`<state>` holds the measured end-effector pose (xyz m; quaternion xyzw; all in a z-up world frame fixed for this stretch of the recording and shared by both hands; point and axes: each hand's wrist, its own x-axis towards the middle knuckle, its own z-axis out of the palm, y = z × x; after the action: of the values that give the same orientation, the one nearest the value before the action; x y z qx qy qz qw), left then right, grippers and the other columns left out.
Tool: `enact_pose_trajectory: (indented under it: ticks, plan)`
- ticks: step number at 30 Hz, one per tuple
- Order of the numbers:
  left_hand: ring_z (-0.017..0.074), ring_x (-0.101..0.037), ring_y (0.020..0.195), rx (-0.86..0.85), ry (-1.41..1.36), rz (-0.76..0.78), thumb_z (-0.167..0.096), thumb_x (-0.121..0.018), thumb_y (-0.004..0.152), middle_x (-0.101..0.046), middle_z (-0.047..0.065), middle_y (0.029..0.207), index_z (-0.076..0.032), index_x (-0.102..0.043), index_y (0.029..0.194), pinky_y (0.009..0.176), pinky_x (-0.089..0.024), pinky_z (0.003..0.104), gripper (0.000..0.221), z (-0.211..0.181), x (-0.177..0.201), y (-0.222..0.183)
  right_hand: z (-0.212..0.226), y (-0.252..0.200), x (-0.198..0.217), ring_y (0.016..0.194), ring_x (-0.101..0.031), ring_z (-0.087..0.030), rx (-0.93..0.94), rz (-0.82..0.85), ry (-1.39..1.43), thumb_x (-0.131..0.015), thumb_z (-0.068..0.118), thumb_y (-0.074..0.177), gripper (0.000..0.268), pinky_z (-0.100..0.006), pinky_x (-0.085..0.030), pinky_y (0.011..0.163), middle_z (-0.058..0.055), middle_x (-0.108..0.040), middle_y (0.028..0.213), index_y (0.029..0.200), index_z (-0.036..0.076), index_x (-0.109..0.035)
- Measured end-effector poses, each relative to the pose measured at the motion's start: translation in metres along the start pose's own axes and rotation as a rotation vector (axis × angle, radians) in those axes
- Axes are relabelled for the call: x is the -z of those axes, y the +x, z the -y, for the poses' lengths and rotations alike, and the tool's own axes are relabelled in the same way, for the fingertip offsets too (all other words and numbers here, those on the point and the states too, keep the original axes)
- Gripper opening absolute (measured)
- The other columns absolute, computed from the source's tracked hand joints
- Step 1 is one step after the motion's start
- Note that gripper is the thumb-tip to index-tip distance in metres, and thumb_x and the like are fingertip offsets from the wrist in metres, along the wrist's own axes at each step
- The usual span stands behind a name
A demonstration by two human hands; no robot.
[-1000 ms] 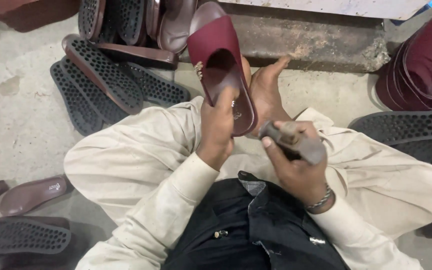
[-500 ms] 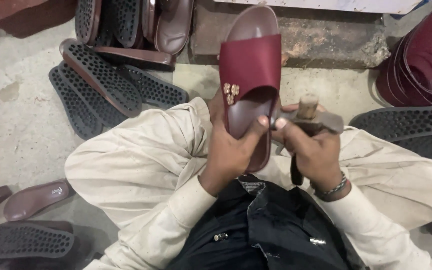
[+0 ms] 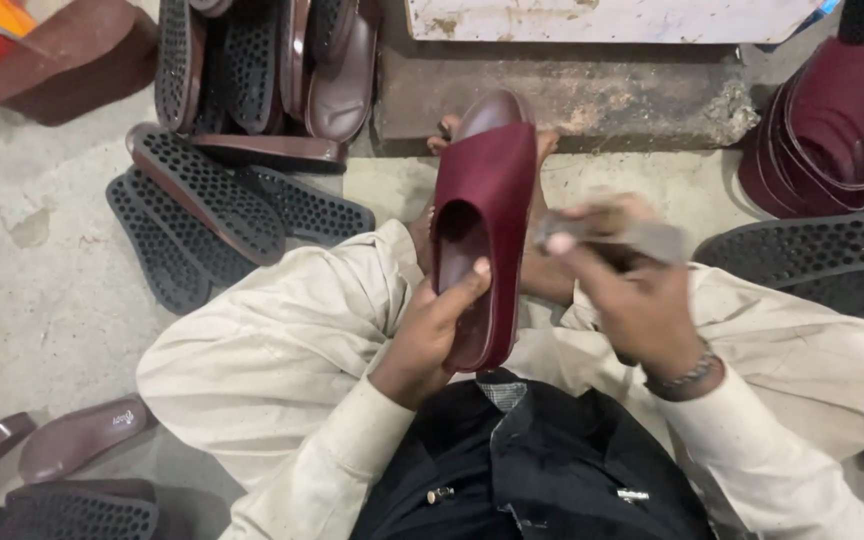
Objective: A person is manually assembling sandals by hammering the leather upper onto the sole and shaping it while sitting on the floor.
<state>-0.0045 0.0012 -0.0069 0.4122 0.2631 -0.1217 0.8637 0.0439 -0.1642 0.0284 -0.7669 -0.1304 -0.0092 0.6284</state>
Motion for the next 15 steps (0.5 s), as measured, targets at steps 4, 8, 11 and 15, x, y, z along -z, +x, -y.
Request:
enact_pose_trajectory:
  ticks: [4, 8, 11, 15]
  plan:
    - [0.0268, -0.071, 0.094, 0.037, -0.07, 0.046, -0.022, -0.076, 0.093, -0.071, 0.017, 0.103, 0.003, -0.064, 0.124, 0.084, -0.06, 0.048, 0.042, 0.015, 0.009, 0.001, -0.006, -0.002, 0.007, 0.062, -0.054, -0.018, -0.18, -0.118, -0.002, -0.071, 0.01, 0.096, 0.028, -0.031, -0.045, 0.06, -0.009, -0.055, 0.069, 0.119, -0.005, -0.063]
    - [0.0247, -0.072, 0.098, 0.062, -0.13, -0.006, -0.027, -0.072, 0.097, -0.072, 0.013, 0.106, -0.005, -0.066, 0.123, 0.084, -0.061, 0.041, 0.034, 0.014, 0.028, 0.027, -0.02, 0.021, 0.013, 0.113, -0.065, -0.05, -0.495, 0.109, -0.665, -0.074, 0.025, 0.091, 0.035, -0.062, -0.05, 0.093, -0.028, -0.072, 0.109, 0.119, 0.006, -0.063]
    - [0.0257, -0.07, 0.101, -0.027, -0.117, -0.108, -0.025, -0.071, 0.097, -0.07, 0.015, 0.109, -0.002, -0.063, 0.124, 0.089, -0.059, 0.044, 0.037, -0.021, 0.02, 0.022, -0.123, 0.018, 0.062, 0.118, -0.065, -0.044, -0.538, 0.13, -0.935, -0.063, 0.018, 0.096, 0.034, -0.057, -0.051, 0.098, -0.023, -0.071, 0.119, 0.129, 0.009, -0.063]
    - [0.0246, -0.061, 0.113, -0.144, 0.079, -0.245, -0.027, -0.07, 0.096, -0.062, 0.016, 0.121, 0.002, -0.051, 0.137, 0.097, -0.054, 0.045, 0.053, -0.009, 0.032, 0.037, -0.096, 0.007, 0.034, 0.143, -0.043, -0.043, -0.468, 0.181, -1.27, -0.065, 0.038, 0.098, 0.054, -0.057, -0.035, 0.115, -0.02, -0.056, 0.147, 0.144, 0.011, -0.061]
